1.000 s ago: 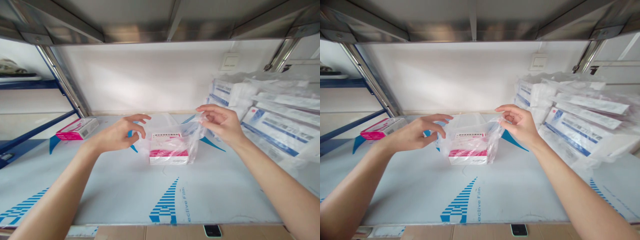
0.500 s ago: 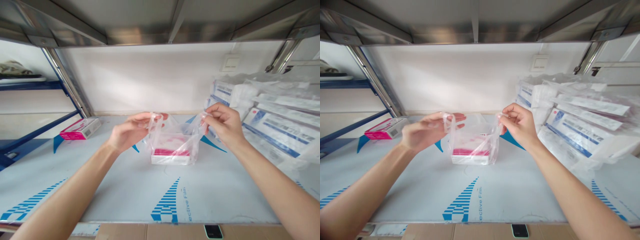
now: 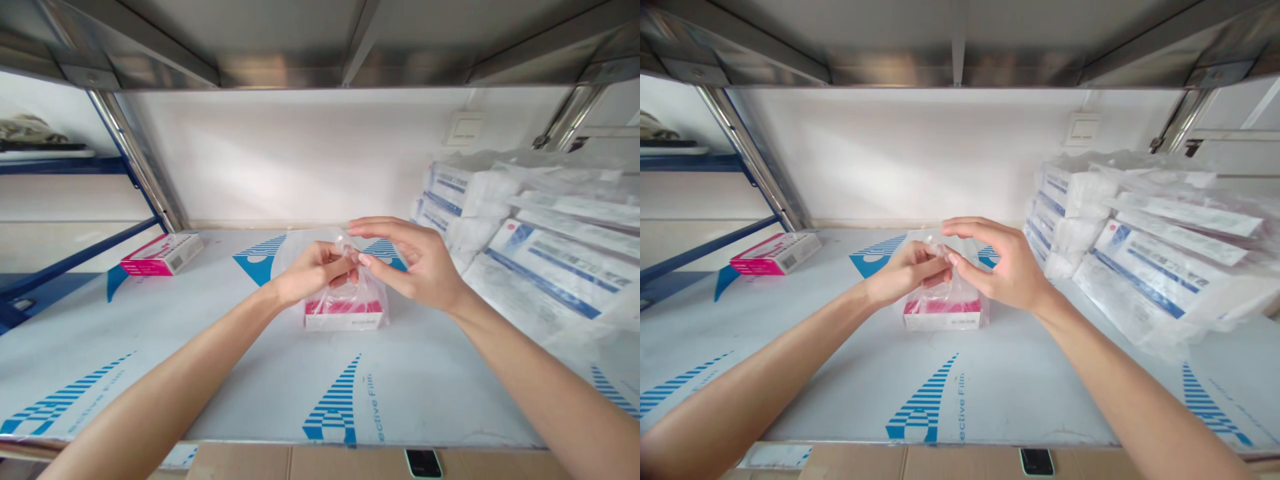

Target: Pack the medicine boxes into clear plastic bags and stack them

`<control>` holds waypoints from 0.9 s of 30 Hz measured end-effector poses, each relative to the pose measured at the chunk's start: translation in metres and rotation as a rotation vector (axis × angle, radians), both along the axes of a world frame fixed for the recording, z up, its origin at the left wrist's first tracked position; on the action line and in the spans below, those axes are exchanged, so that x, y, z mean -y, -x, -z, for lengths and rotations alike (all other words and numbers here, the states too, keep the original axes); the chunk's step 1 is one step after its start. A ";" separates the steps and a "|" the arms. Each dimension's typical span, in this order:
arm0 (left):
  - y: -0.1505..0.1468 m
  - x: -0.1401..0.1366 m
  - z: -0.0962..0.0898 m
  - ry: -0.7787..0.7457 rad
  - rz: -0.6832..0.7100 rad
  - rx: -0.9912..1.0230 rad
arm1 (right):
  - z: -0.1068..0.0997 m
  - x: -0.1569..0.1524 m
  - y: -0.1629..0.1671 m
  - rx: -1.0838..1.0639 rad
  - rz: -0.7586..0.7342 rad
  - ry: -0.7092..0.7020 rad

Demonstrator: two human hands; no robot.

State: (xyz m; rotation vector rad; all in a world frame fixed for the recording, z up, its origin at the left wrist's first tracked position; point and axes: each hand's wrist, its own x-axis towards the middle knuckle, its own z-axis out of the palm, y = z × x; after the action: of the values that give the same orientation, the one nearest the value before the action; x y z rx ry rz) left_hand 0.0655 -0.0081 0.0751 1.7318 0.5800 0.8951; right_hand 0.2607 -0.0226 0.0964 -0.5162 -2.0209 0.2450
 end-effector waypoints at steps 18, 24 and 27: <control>-0.002 0.009 -0.004 0.138 -0.101 0.226 | 0.016 0.005 0.002 0.051 0.253 -0.282; 0.005 0.012 -0.011 -0.005 -0.168 0.080 | 0.027 0.002 0.003 0.110 0.152 -0.265; 0.012 0.013 -0.013 -0.234 -0.217 -0.049 | 0.035 0.000 0.002 0.103 0.111 -0.276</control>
State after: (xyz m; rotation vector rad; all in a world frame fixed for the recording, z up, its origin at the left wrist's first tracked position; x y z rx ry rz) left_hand 0.0540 -0.0208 0.0884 1.9305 0.7296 1.1105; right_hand 0.2590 -0.0222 0.0614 -0.4712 -2.0762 -0.1292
